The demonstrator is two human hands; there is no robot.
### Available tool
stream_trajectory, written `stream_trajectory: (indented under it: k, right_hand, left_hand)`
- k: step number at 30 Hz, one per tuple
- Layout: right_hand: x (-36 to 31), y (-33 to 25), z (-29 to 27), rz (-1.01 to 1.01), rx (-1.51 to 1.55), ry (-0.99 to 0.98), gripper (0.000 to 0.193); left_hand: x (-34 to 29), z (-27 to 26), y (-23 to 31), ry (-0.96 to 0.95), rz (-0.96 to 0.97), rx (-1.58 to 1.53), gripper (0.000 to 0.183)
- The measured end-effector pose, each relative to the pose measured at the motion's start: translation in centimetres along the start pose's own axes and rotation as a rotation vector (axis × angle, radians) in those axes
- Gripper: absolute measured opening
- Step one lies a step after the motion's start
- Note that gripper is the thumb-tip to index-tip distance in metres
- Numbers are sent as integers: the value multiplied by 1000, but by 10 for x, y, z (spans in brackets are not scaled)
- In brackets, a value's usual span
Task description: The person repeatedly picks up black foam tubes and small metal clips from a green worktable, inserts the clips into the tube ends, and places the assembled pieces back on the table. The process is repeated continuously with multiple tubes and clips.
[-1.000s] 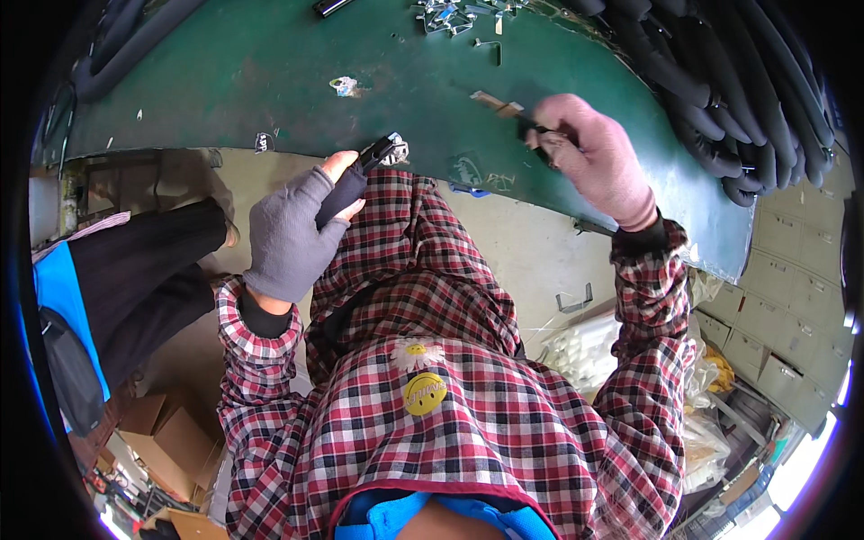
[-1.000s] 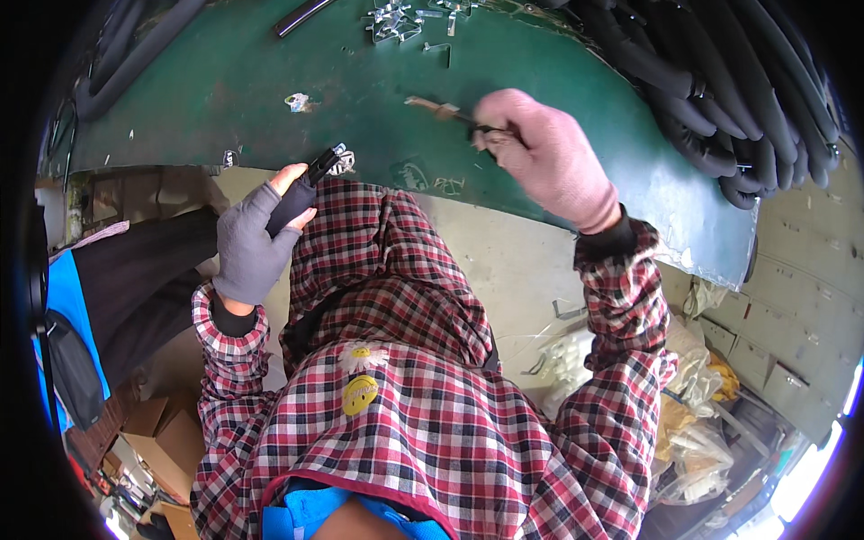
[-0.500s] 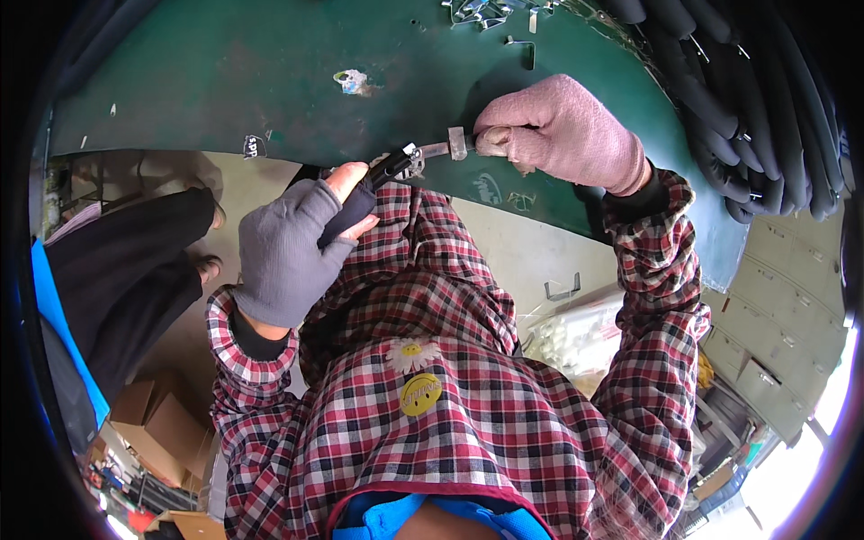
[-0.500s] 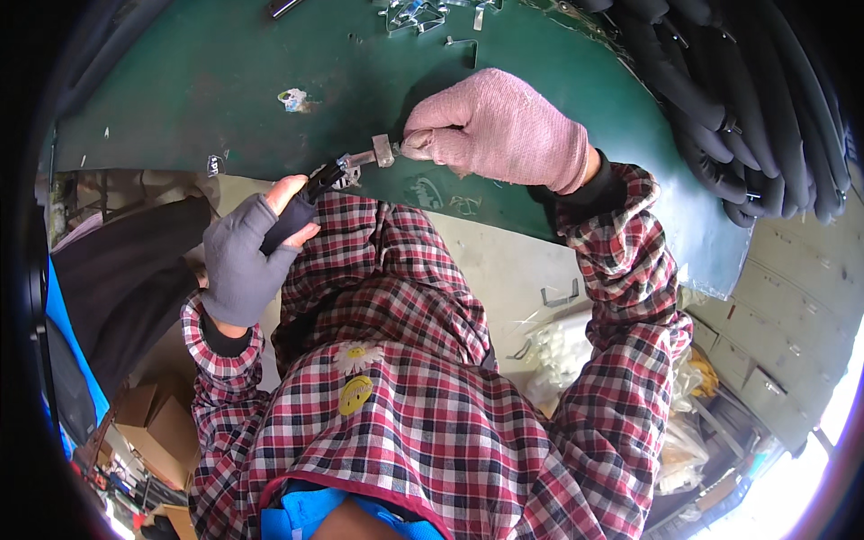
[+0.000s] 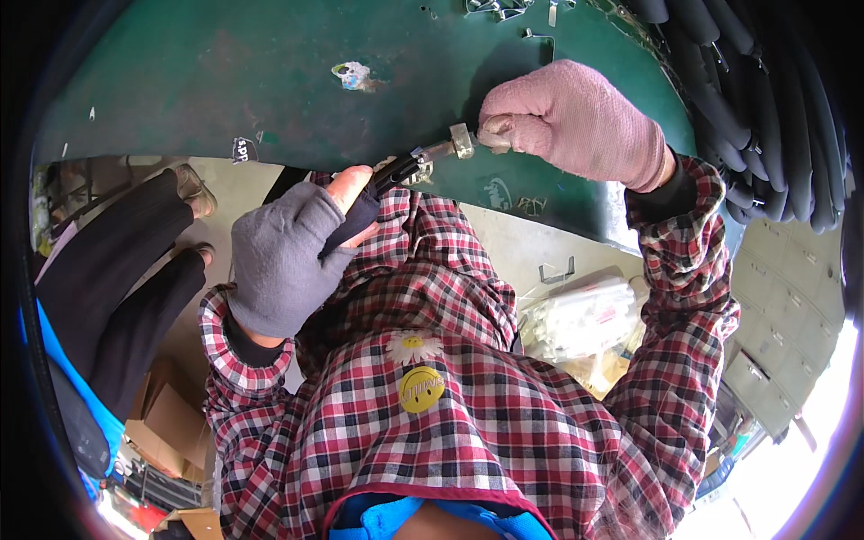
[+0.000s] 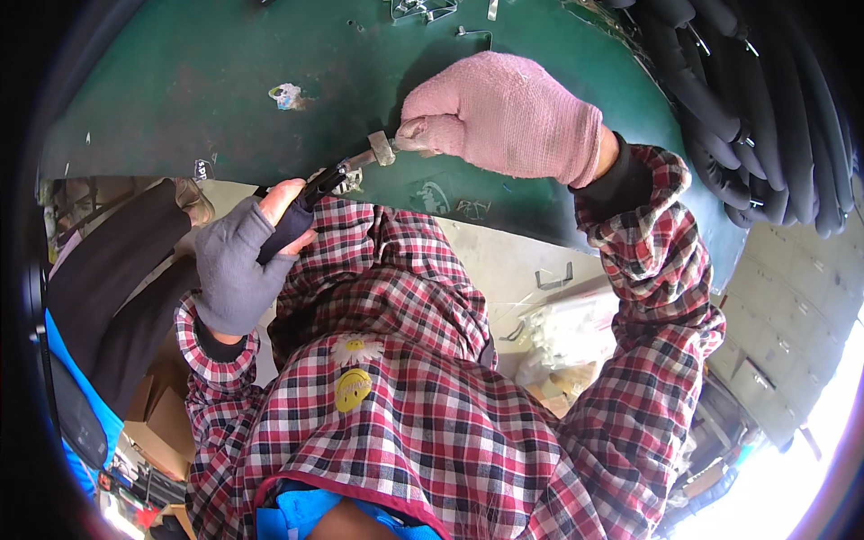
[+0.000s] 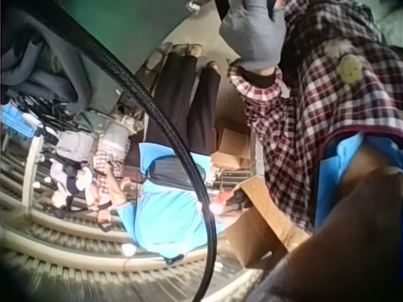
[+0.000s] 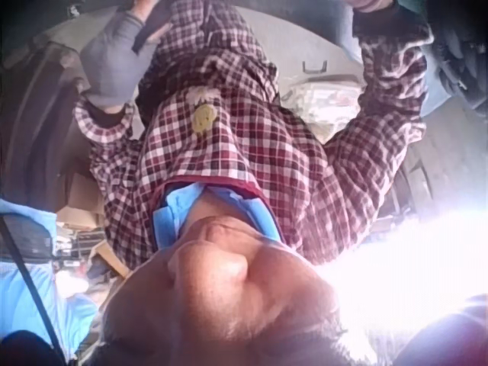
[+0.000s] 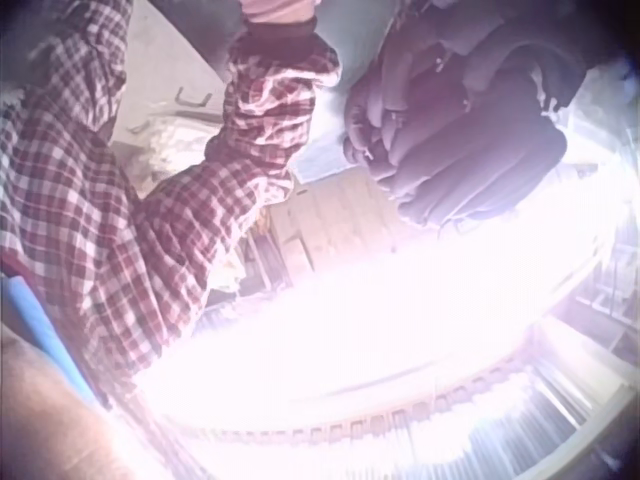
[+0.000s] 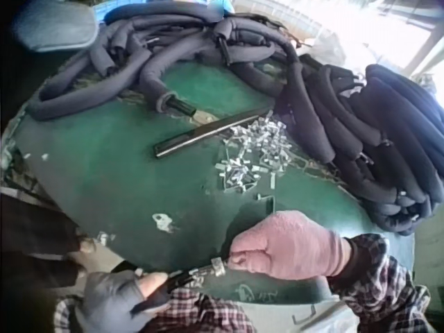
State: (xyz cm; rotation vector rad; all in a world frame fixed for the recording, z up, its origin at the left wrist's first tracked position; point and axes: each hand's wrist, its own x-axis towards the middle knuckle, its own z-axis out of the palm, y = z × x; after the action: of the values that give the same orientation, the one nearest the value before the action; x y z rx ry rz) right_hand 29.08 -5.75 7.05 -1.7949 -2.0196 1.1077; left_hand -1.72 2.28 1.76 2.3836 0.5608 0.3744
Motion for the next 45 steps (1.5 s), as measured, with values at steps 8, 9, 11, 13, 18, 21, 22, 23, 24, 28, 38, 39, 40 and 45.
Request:
stream_trajectory:
  k: [8,9,11,13,18,21,22,23,24,28,38,39,40,45]
  right_hand:
    - [1,-1,-6,21,-46,-80,26]
    - [1,-2,-7,38,-40,-88,27]
    - [2,-3,-7,61,-21,-100,26]
    - [3,-4,-6,76,0,-103,26]
    - [7,-7,-4,35,-110,-90,22]
    - [6,-6,-2,-20,-143,-48,21]
    - [6,-6,-1,-32,-154,-39,21]
    - [6,-7,-1,-11,-127,-51,21]
    - [6,-8,-2,11,-101,-62,22]
    - [5,-4,0,-49,-122,-48,23]
    - [11,-12,0,45,-141,-121,25]
    - [12,-15,0,43,-159,-127,25]
    - [13,-16,0,41,-177,-133,26]
    - [13,-17,2,-2,-164,-116,26]
  left_hand:
    - [-3,0,1,3,17,-19,65]
    - [-3,0,1,6,21,-20,65]
    - [-4,0,1,4,24,-18,65]
    - [-3,-1,1,0,21,-21,63]
    - [-2,1,-2,4,28,-9,63]
    - [-3,-2,0,-15,8,-1,58]
    - [-3,-1,1,-8,12,-4,58]
    - [-2,-1,0,-1,16,-7,58]
    - [-2,0,0,5,21,-10,58]
    - [-6,1,-2,-10,17,6,64]
    - [-4,0,-1,-12,22,30,59]
    - [-4,0,-1,-7,19,29,57]
    - [-4,0,0,-5,17,25,57]
    - [-3,1,-1,14,34,22,56]
